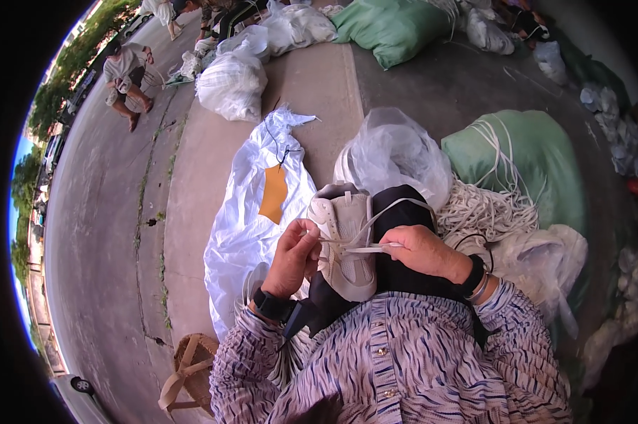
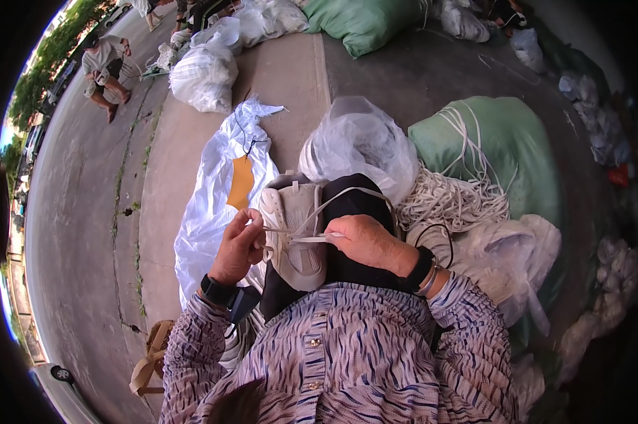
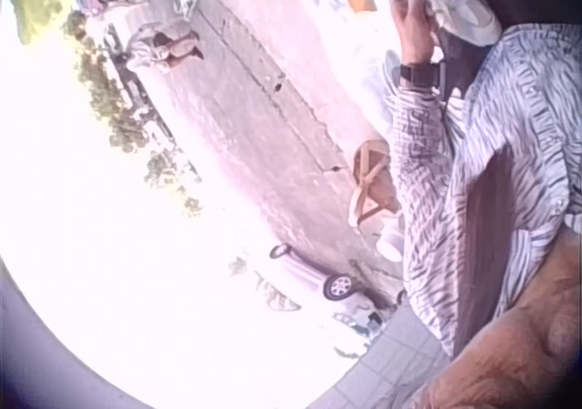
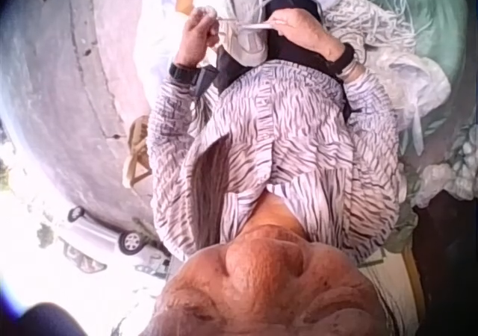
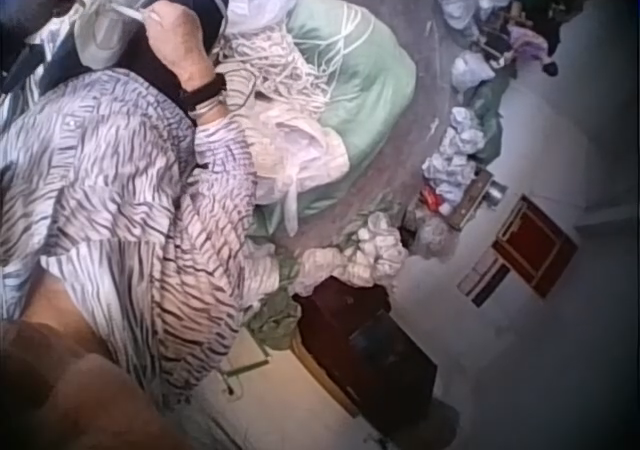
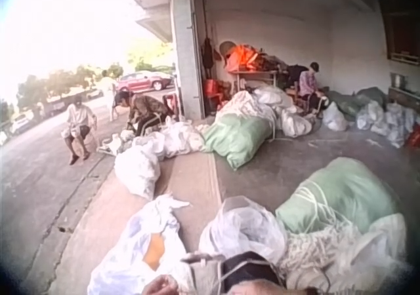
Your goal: Lacing a white sneaker while sitting in an assembly area.
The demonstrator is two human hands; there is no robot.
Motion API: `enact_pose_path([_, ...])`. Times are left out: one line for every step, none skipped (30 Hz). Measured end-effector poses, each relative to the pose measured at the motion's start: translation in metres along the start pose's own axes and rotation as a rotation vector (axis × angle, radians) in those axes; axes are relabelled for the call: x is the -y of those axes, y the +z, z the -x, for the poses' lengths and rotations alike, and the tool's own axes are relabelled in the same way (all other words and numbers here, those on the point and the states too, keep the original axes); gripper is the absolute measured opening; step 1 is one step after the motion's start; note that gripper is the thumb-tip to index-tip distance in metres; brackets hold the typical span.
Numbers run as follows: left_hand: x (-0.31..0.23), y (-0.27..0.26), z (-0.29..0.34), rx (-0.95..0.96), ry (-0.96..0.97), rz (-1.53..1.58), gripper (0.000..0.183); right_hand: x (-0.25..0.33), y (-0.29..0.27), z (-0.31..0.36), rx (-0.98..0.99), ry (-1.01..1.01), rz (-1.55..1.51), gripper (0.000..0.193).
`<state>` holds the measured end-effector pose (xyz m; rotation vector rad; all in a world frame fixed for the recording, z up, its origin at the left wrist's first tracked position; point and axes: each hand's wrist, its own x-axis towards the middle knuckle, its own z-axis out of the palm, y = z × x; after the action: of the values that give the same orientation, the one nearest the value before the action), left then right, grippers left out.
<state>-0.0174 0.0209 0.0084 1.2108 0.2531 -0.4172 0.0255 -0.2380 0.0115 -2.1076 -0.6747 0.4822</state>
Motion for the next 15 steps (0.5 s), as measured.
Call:
enact_pose_path([-0.007,0.001,-0.005,-0.024,0.008,0.203,0.002,-0.001,-0.004,-0.002,-0.036,-0.081,0.056,0.018])
enact_pose_path([-0.017,-0.003,-0.007,-0.049,0.049,0.278,0.002,-0.001,-0.006,-0.004,-0.069,-0.155,0.029,0.018])
enact_pose_path([-0.029,-0.01,-0.008,-0.078,0.06,0.381,0.003,0.0,-0.008,-0.005,0.023,-0.082,-0.107,0.017])
enact_pose_path([-0.04,-0.018,-0.01,-0.168,0.147,0.443,0.004,0.002,-0.009,-0.006,0.117,-0.011,-0.277,0.016])
enact_pose_path([-0.052,-0.029,-0.009,-0.258,0.243,0.515,0.003,0.005,-0.009,-0.008,0.124,0.021,-0.392,0.016])
enact_pose_path([-0.062,-0.04,-0.006,-0.379,0.343,0.53,0.003,0.008,-0.008,-0.009,0.117,0.053,-0.357,0.016])
enact_pose_path([-0.066,-0.048,-0.004,-0.269,0.377,0.438,0.004,0.01,-0.006,-0.011,-0.075,0.021,-0.401,0.016])
enact_pose_path([-0.068,-0.056,-0.002,-0.321,0.345,0.389,0.005,0.011,-0.005,-0.011,-0.282,0.002,-0.446,0.016])
enact_pose_path([-0.063,-0.06,-0.002,-0.269,0.295,0.288,0.005,0.012,-0.003,-0.013,-0.266,-0.01,-0.45,0.016])
enact_pose_path([-0.058,-0.064,0.0,-0.264,0.202,0.211,0.005,0.011,-0.001,-0.014,-0.305,-0.106,-0.258,0.015])
enact_pose_path([-0.055,-0.068,0.001,-0.216,0.183,0.157,0.006,0.009,-0.002,-0.012,-0.329,-0.165,-0.05,0.014])
enact_pose_path([-0.05,-0.071,0.001,-0.285,0.211,0.15,0.006,0.006,-0.001,-0.014,-0.319,-0.182,0.174,0.014])
enact_pose_path([-0.05,-0.077,0.002,-0.283,0.257,0.148,0.008,0.0,-0.005,-0.004,-0.128,-0.112,0.163,0.014])
enact_pose_path([-0.046,-0.082,0.003,-0.259,0.32,0.159,0.01,-0.006,-0.007,0.003,-0.04,-0.041,0.152,0.012])
enact_pose_path([-0.044,-0.087,0.007,-0.319,0.325,0.159,0.012,-0.013,-0.012,0.008,-0.025,-0.017,-0.009,0.012])
